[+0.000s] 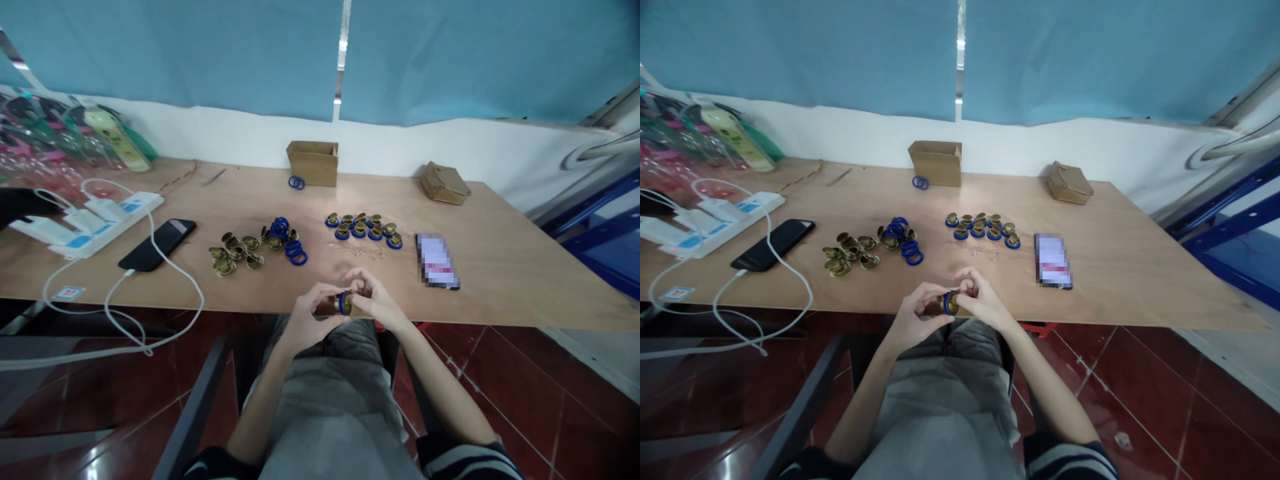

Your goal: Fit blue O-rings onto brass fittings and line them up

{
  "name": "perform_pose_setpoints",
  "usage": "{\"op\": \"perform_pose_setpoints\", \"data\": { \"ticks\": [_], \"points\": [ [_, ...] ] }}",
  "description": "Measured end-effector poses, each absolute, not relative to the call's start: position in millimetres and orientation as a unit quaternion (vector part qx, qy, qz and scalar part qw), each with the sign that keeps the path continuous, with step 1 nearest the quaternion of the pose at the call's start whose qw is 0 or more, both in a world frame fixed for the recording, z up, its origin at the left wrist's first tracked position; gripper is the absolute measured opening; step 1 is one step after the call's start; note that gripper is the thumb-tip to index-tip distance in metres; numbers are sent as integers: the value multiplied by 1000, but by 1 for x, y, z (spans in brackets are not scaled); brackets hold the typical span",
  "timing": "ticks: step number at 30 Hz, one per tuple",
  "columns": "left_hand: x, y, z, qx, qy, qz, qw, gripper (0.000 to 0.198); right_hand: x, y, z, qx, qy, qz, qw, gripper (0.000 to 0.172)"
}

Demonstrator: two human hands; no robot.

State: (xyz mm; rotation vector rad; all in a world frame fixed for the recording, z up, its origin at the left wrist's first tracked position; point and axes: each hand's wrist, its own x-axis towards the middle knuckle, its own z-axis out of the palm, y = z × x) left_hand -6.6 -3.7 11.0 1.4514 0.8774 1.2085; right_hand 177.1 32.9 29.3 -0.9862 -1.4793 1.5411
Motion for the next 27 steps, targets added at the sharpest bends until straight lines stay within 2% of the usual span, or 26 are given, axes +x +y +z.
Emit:
{"op": "perform_pose_setpoints", "data": {
  "ticks": [2,9,11,14,16,20,27],
  "points": [
    [-7,-5,13,609,363,494,503,40,178,32,30,-384,-593,599,377,33],
    [-10,1,19,624,395,524,425,34,177,30,32,-365,-593,593,403,38],
    [-15,18,25,657,426,511,355,30,176,31,30,-385,-577,586,419,35],
    [-28,61,41,721,474,468,191,28,174,33,26,-411,-565,565,440,28],
    [-35,96,54,747,508,413,118,24,173,34,25,-420,-567,553,443,25],
    [-36,159,73,813,561,155,37,27,172,33,24,-443,-574,537,431,22],
    [-18,199,71,834,547,64,42,37,174,30,22,-441,-603,526,406,13]
  ]
}}
